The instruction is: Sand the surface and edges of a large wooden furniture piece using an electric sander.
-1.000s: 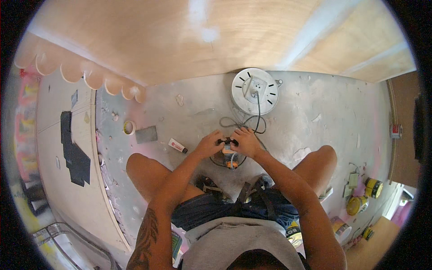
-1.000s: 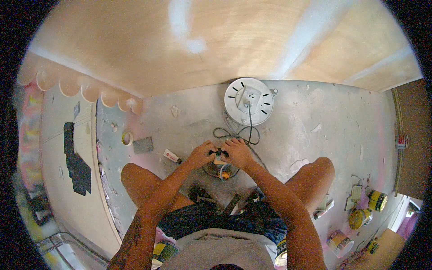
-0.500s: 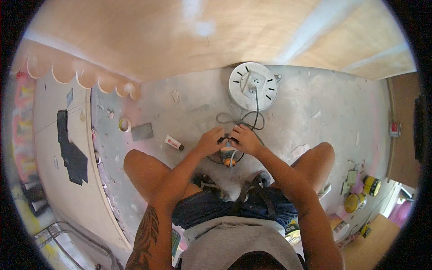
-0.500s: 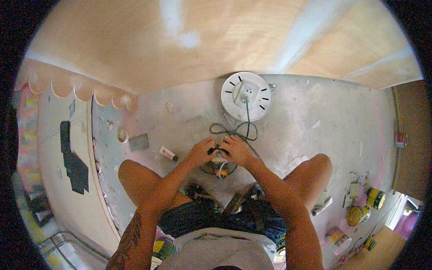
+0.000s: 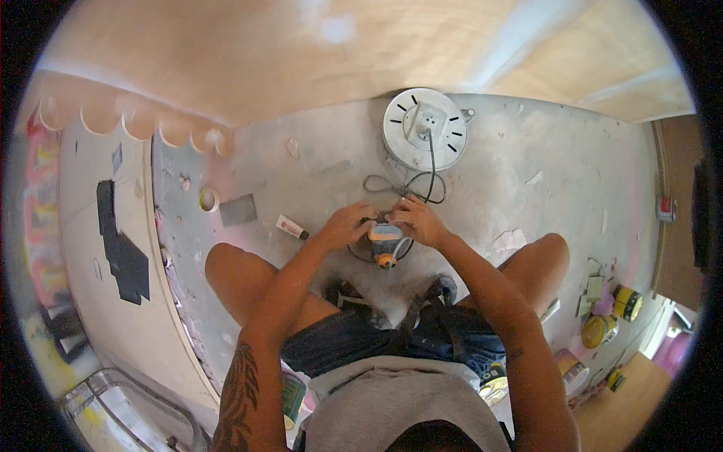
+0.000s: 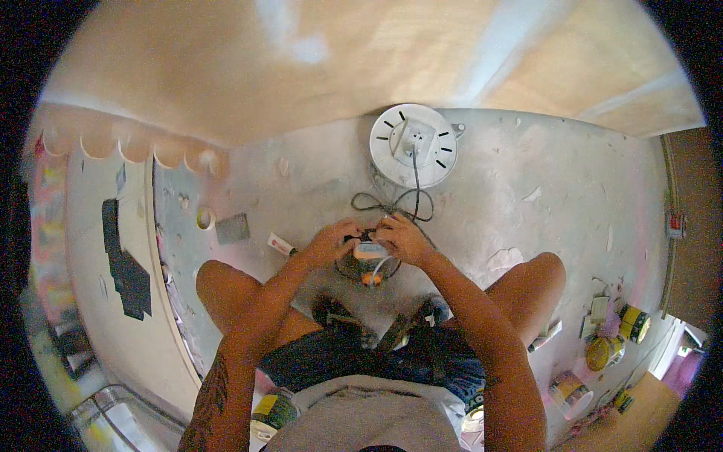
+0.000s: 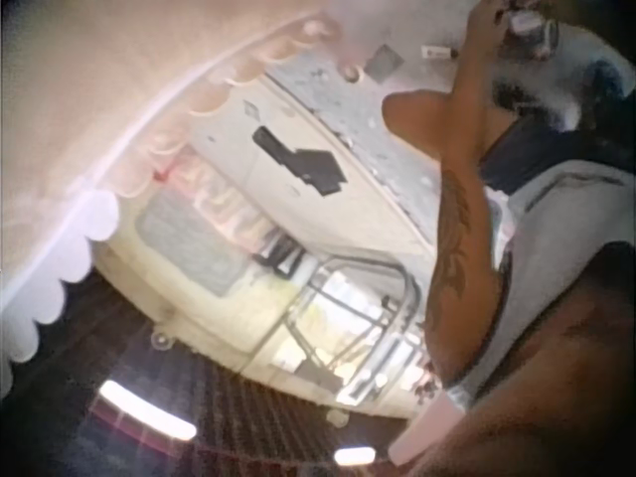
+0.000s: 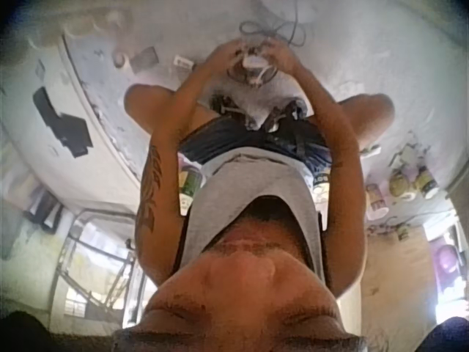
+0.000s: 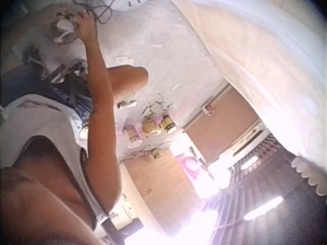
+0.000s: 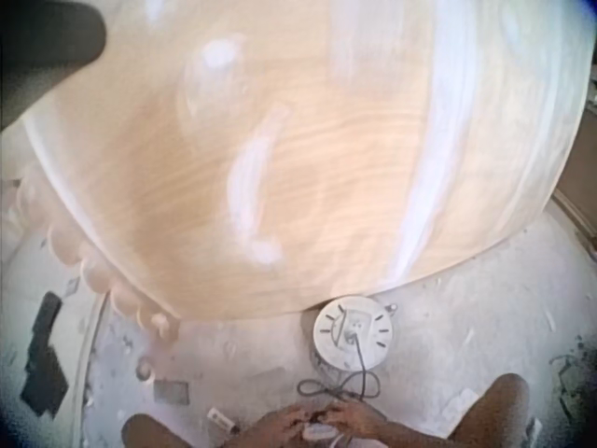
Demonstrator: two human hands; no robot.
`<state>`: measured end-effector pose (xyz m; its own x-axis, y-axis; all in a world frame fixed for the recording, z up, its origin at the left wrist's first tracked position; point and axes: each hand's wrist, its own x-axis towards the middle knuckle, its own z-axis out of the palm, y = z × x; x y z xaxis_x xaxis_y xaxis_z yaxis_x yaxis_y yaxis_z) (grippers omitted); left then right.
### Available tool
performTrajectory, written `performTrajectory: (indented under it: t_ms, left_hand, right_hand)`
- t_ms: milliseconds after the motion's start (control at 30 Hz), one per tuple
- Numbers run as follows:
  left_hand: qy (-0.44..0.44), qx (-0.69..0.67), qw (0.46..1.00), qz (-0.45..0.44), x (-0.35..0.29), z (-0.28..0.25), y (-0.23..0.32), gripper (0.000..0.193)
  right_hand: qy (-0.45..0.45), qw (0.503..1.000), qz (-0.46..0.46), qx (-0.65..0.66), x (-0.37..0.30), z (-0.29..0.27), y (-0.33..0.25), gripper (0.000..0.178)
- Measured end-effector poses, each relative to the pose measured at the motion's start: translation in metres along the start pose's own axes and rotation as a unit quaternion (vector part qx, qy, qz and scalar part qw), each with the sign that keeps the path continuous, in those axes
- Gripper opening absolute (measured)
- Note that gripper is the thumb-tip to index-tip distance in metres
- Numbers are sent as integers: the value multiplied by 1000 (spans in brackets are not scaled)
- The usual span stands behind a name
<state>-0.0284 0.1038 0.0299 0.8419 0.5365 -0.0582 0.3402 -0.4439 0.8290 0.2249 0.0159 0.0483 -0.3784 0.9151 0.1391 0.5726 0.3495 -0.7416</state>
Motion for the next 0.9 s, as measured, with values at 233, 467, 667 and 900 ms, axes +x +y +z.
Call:
performTrajectory:
  t_ms: [233,467,667,900]
  left_hand:
    - [30,11,999,-36,4,10,9,27]
    - [27,32,998,-43,4,7,20,26]
    - [17,14,999,-47,0,0,16,25]
    - [18,10,1000,-10,1,-8,13,20]
  right_hand:
    - [-21,987,53,-153,7,8,-17,23]
    - [-41,975,10,-220,19,8,-23,32]
    - [-83,978,26,-189,27,5,-23,35]
    - [-92,971,38,-217,32,8,-30,35]
